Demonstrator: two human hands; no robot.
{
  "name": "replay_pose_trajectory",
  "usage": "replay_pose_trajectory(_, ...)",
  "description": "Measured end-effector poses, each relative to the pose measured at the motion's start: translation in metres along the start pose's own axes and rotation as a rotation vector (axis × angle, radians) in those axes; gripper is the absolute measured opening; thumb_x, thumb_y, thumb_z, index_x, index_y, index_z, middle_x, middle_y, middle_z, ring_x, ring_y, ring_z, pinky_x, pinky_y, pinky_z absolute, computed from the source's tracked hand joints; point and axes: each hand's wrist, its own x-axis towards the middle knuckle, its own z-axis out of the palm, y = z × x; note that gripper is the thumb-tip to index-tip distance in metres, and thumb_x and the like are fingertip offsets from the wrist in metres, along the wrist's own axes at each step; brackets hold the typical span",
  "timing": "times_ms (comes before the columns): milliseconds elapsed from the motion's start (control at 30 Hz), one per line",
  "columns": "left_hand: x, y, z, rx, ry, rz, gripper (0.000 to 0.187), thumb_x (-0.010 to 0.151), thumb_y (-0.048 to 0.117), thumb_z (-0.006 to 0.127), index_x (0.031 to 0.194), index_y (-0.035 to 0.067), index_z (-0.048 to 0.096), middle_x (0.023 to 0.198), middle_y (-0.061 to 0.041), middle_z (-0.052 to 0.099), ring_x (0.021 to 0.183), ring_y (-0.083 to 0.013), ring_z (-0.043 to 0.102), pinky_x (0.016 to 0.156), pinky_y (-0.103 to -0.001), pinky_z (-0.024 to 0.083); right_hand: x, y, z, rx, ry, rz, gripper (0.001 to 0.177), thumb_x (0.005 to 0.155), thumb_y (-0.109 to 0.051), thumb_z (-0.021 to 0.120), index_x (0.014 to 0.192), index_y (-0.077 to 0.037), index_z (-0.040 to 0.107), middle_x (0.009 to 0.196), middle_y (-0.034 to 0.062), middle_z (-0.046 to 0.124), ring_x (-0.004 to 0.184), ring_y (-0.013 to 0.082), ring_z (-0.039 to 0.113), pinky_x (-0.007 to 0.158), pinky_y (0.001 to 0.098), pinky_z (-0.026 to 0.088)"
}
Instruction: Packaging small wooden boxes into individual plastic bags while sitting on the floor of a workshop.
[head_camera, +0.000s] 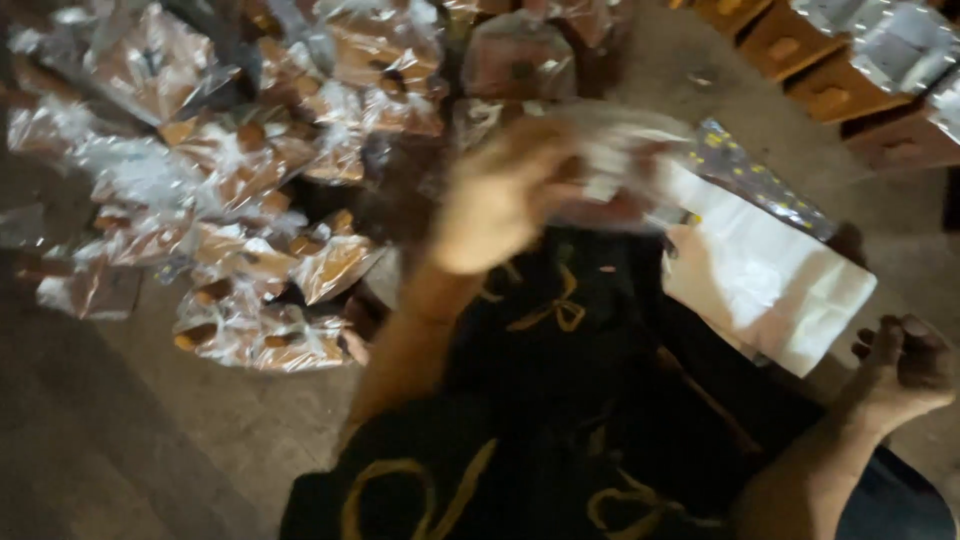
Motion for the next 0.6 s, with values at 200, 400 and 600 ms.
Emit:
replay_pose_trajectory(200,-0.046,0.026,-0.103,0.617,-0.01,-0.179,0.042,0.113,0.032,0.046,0.12,-0.003,0.069,0.126,-0.021,0.066,0.115,-0.0386,0.065,0.097,-0.045,0.05,0.004,0.036,-0.014,-0.231,0.124,0.249,0.008,0.111,-0.016,0.075,0.106,-0.01,0.077,0.089,0.0014,0.073,0.074,0.0082,0.072,0.055,0.022,0.056)
replay_pose_trajectory(400,-0.105,0.007,-0.138,0.807,-0.079,-0.386,0.02,0.116,0.011,0.061,0.123,-0.005,0.071,0.125,-0.026,0.067,0.114,-0.0433,0.065,0.097,-0.048,0.051,-0.01,-0.033,0.01,-0.711,0.068,0.38,0.049,0.105,-0.059,0.071,0.099,-0.011,0.08,0.09,0.0099,0.078,0.087,0.0287,0.073,0.077,0.0435,0.053)
replay_pose_trajectory(600,-0.123,-0.021,-0.123,0.843,-0.312,-0.461,0.028,0.087,-0.009,0.065,0.103,0.01,0.078,0.115,-0.009,0.074,0.104,-0.0285,0.068,0.084,-0.039,0.052,-0.01,0.005,0.025,-0.748,-0.118,0.68,0.096,0.065,-0.065,0.091,0.122,-0.006,0.042,0.107,0.0151,0.073,0.104,0.0438,0.069,0.085,0.0537,0.053)
